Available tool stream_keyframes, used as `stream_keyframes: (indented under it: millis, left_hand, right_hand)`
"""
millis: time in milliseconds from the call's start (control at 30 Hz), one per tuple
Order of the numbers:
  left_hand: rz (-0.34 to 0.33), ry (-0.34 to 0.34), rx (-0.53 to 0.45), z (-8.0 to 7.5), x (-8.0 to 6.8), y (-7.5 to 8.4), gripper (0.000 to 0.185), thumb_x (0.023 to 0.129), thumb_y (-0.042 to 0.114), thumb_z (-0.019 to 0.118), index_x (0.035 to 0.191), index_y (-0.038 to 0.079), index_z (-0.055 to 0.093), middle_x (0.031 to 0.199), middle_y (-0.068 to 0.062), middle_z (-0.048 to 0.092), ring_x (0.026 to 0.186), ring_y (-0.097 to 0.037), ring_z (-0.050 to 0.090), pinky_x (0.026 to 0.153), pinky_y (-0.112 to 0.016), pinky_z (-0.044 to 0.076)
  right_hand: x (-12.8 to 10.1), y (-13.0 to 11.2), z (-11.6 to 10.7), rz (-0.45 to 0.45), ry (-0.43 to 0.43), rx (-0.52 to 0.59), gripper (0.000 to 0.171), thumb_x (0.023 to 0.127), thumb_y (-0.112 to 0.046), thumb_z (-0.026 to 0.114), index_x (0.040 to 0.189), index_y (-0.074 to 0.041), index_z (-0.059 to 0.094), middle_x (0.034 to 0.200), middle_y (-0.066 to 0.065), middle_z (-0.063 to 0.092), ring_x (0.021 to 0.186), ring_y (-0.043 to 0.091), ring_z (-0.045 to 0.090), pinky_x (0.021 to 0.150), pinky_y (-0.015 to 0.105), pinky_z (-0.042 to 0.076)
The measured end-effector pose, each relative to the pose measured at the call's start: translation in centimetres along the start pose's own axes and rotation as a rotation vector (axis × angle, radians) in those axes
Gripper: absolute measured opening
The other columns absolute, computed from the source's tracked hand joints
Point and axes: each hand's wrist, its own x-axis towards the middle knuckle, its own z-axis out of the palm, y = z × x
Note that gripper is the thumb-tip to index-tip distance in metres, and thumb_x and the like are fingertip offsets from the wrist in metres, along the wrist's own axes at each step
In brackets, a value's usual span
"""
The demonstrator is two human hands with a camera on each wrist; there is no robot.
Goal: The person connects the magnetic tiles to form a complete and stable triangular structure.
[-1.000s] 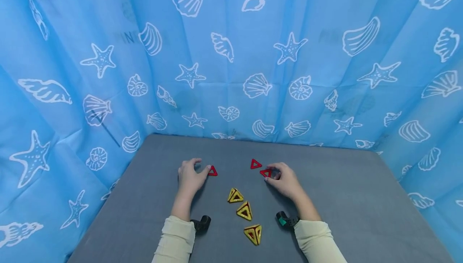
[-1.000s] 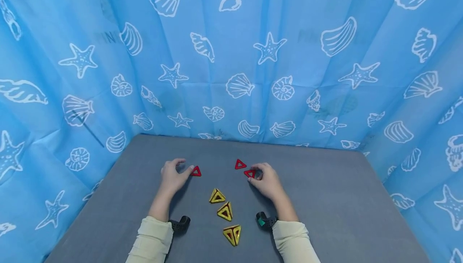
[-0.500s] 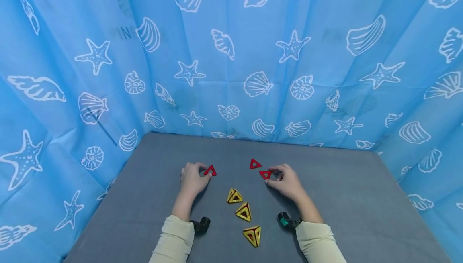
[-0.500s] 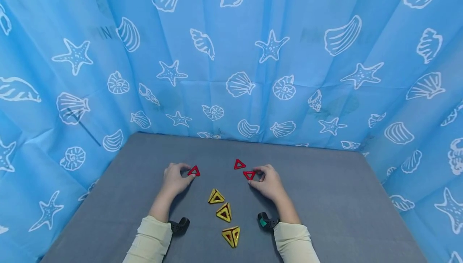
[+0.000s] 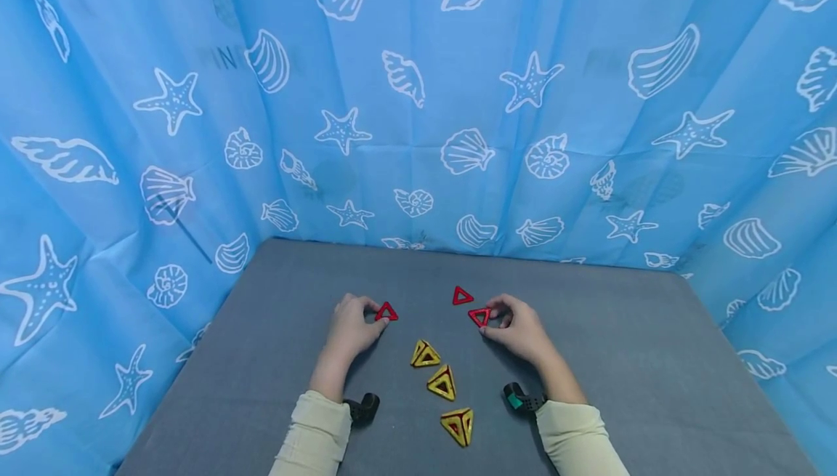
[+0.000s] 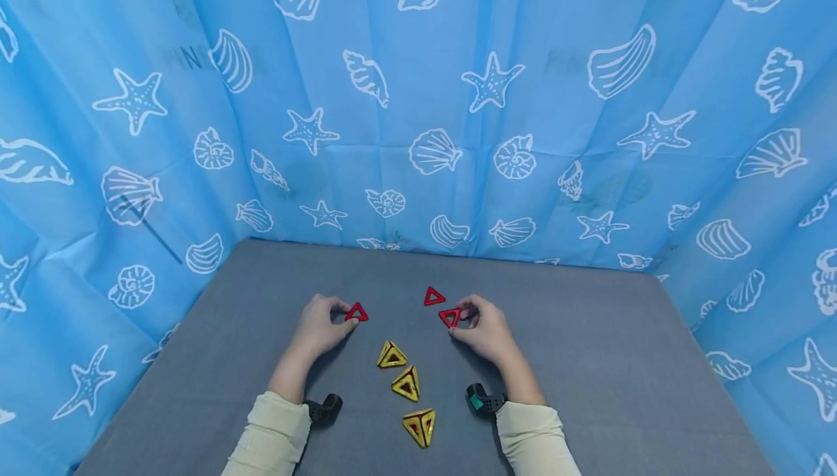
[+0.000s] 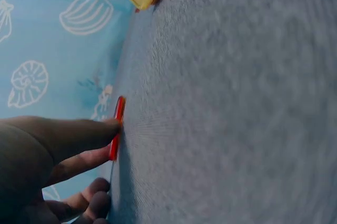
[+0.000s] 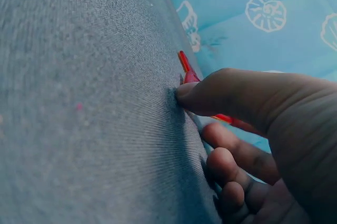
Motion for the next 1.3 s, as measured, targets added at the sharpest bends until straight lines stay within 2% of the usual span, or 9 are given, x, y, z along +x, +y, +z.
stream_keyframes:
  millis: [133,267,467,567,1033,1300]
  left_hand:
    - [0.026,-0.046,0.002,0.2,0.0,0.3,0.023,0.093,0.022,0.084,0.111,0.01,0.078,0.121,-0.015,0.062,0.121,-0.037,0.06,0.103,-0.056,0.05]
    - [0.055,-0.085,0.002,0.2,-0.2,0.7,0.023,0.094,0.02,0.083,0.114,0.009,0.077,0.12,-0.014,0.063,0.118,-0.035,0.063,0.102,-0.054,0.052]
    - [0.061,-0.153,-0.066,0.0,-0.5,1.4,0.022,0.096,0.015,0.079,0.116,0.005,0.075,0.103,-0.007,0.066,0.093,-0.022,0.061,0.084,-0.045,0.053]
    - [0.056,-0.176,-0.085,0.2,-0.6,1.6,0.021,0.097,0.014,0.077,0.117,0.006,0.075,0.098,-0.003,0.066,0.087,-0.019,0.059,0.08,-0.042,0.052]
    - [0.112,-0.227,-0.107,0.8,-1.1,2.4,0.021,0.1,0.017,0.074,0.117,0.004,0.076,0.092,-0.001,0.068,0.078,-0.014,0.06,0.074,-0.037,0.052]
    - [0.11,-0.239,-0.117,1.2,-1.2,2.7,0.021,0.099,0.017,0.075,0.116,0.004,0.077,0.091,0.0,0.068,0.077,-0.013,0.06,0.074,-0.035,0.052]
  right_hand:
    - [0.0,-0.1,0.2,-0.014,-0.012,0.041,0.04,0.086,-0.009,0.087,0.122,-0.003,0.068,0.097,0.011,0.074,0.074,0.019,0.058,0.066,0.029,0.048]
    - [0.0,0.0,0.3,-0.038,-0.021,0.066,0.037,0.088,-0.008,0.085,0.121,-0.004,0.069,0.095,0.01,0.075,0.071,0.017,0.057,0.064,0.028,0.047]
    - [0.1,-0.2,0.4,-0.077,-0.025,0.083,0.026,0.095,-0.007,0.078,0.119,-0.005,0.07,0.094,0.008,0.074,0.069,0.015,0.056,0.063,0.028,0.047]
    - [0.2,-0.4,0.5,-0.093,-0.022,0.088,0.023,0.096,-0.007,0.077,0.119,-0.005,0.07,0.094,0.008,0.074,0.068,0.015,0.056,0.061,0.028,0.048]
    - [1.2,-3.1,2.8,-0.185,-0.104,0.13,0.024,0.097,-0.004,0.075,0.12,-0.004,0.068,0.096,0.01,0.071,0.066,0.017,0.06,0.06,0.028,0.054]
    - [2.2,-4.1,4.5,-0.212,-0.144,0.137,0.022,0.097,-0.004,0.075,0.119,-0.006,0.069,0.096,0.007,0.072,0.066,0.017,0.062,0.058,0.031,0.054]
